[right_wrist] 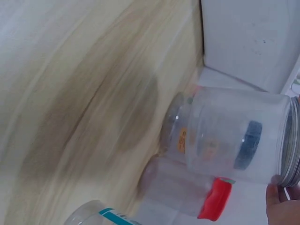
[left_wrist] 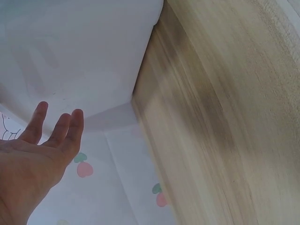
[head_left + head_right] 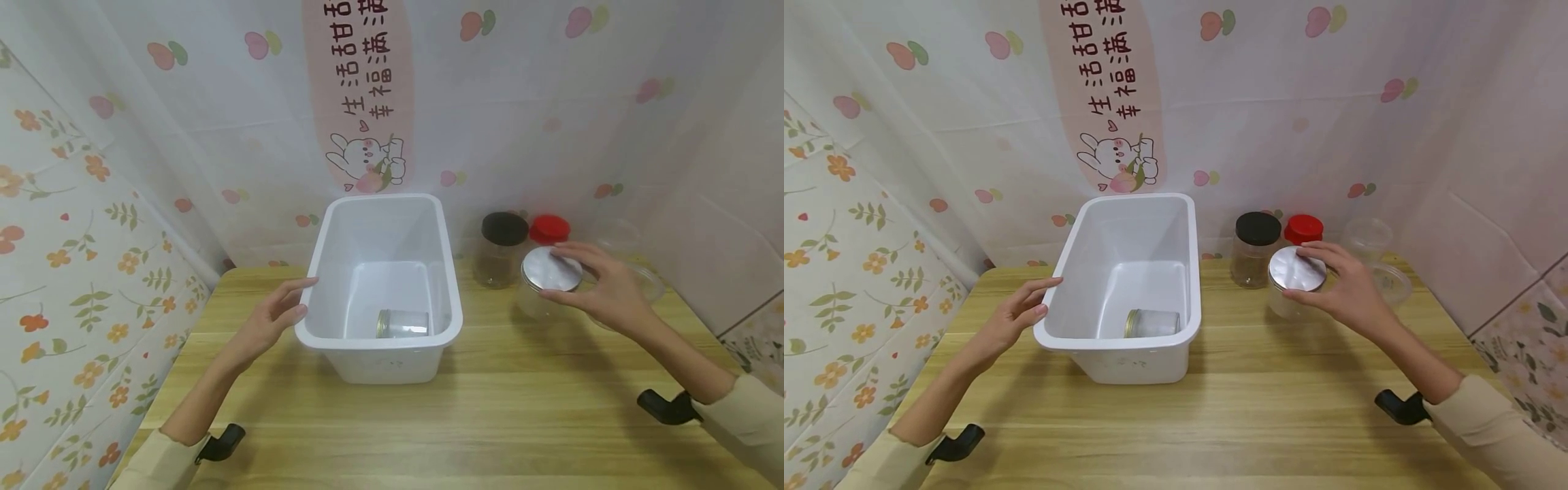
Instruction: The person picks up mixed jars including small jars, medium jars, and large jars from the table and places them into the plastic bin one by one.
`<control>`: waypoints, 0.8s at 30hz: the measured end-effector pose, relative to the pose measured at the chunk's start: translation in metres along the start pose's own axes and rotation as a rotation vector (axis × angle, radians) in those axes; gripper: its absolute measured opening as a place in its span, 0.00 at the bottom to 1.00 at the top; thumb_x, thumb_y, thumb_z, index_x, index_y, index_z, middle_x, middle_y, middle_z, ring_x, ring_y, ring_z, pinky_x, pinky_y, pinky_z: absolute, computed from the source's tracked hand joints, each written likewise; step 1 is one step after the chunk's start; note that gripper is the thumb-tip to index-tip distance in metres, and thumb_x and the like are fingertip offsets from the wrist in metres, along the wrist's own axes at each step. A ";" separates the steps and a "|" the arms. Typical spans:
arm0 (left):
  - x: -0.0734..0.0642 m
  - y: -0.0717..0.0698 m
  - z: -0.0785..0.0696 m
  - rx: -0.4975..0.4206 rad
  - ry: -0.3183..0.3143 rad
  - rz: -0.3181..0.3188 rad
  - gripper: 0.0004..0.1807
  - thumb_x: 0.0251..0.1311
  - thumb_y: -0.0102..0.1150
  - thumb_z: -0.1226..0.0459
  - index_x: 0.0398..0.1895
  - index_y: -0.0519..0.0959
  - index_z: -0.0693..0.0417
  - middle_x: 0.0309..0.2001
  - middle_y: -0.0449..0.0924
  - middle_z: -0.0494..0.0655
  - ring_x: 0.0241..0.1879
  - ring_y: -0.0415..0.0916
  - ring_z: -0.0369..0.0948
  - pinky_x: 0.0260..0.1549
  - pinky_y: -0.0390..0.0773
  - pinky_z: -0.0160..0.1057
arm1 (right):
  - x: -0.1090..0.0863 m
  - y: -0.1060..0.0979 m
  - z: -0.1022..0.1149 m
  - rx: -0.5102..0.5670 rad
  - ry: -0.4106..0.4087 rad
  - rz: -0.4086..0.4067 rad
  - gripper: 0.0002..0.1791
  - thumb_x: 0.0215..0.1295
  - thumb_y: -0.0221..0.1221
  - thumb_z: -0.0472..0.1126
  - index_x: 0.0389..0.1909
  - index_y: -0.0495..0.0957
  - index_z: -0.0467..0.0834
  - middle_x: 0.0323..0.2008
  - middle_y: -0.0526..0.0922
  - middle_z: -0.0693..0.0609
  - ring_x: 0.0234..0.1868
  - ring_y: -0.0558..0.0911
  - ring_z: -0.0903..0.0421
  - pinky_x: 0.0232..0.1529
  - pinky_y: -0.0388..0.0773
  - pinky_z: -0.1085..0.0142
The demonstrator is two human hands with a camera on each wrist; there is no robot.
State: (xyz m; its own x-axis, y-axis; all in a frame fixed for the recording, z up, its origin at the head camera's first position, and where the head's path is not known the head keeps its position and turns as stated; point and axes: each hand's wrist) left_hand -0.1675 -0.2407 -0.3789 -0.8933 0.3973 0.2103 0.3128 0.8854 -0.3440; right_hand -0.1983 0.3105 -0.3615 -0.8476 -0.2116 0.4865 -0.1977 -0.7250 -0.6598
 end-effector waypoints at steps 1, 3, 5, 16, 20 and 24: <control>0.000 0.000 0.000 0.002 -0.002 -0.001 0.24 0.76 0.49 0.67 0.73 0.67 0.53 0.74 0.61 0.57 0.71 0.59 0.60 0.59 0.63 0.65 | 0.001 0.001 0.001 0.005 -0.002 0.002 0.39 0.39 0.84 0.36 0.59 0.82 0.41 0.62 0.77 0.48 0.63 0.72 0.55 0.55 0.64 0.81; -0.001 -0.001 0.001 0.002 -0.006 -0.002 0.24 0.76 0.50 0.67 0.73 0.67 0.52 0.75 0.60 0.56 0.71 0.59 0.59 0.59 0.63 0.66 | 0.003 0.001 0.003 0.014 -0.002 0.004 0.39 0.40 0.84 0.36 0.59 0.82 0.40 0.62 0.77 0.48 0.63 0.72 0.56 0.55 0.64 0.82; -0.001 -0.001 0.001 -0.002 -0.012 -0.002 0.24 0.76 0.50 0.66 0.73 0.67 0.51 0.75 0.60 0.56 0.71 0.59 0.59 0.59 0.63 0.66 | 0.004 0.002 0.005 0.017 -0.002 0.007 0.39 0.40 0.83 0.36 0.59 0.82 0.40 0.62 0.76 0.48 0.63 0.71 0.56 0.55 0.64 0.82; 0.000 -0.001 0.002 -0.013 0.006 -0.003 0.24 0.76 0.48 0.67 0.73 0.66 0.53 0.74 0.61 0.59 0.70 0.61 0.62 0.58 0.63 0.68 | 0.015 0.007 0.015 0.020 -0.033 0.026 0.39 0.40 0.84 0.37 0.59 0.82 0.40 0.62 0.77 0.48 0.63 0.71 0.51 0.56 0.64 0.81; -0.001 0.000 0.001 -0.019 0.007 0.000 0.24 0.77 0.47 0.67 0.74 0.65 0.54 0.73 0.62 0.62 0.67 0.63 0.64 0.57 0.64 0.66 | 0.018 0.009 0.019 0.047 -0.016 0.042 0.40 0.40 0.83 0.35 0.59 0.81 0.39 0.62 0.77 0.45 0.62 0.71 0.47 0.55 0.64 0.81; -0.001 0.001 0.001 -0.017 -0.001 0.001 0.24 0.77 0.46 0.67 0.74 0.64 0.53 0.72 0.62 0.64 0.66 0.64 0.64 0.57 0.66 0.64 | 0.019 0.011 0.020 0.074 -0.005 0.044 0.40 0.39 0.83 0.34 0.59 0.81 0.38 0.62 0.76 0.44 0.63 0.71 0.45 0.56 0.64 0.81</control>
State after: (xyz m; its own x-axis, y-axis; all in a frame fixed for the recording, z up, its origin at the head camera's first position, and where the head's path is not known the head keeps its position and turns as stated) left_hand -0.1668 -0.2407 -0.3805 -0.8934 0.3977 0.2092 0.3190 0.8892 -0.3281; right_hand -0.2069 0.2859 -0.3480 -0.8522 -0.2475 0.4610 -0.1234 -0.7612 -0.6367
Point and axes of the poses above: each hand's wrist, its own x-axis towards the middle knuckle, its own y-axis out of the palm, z = x × y
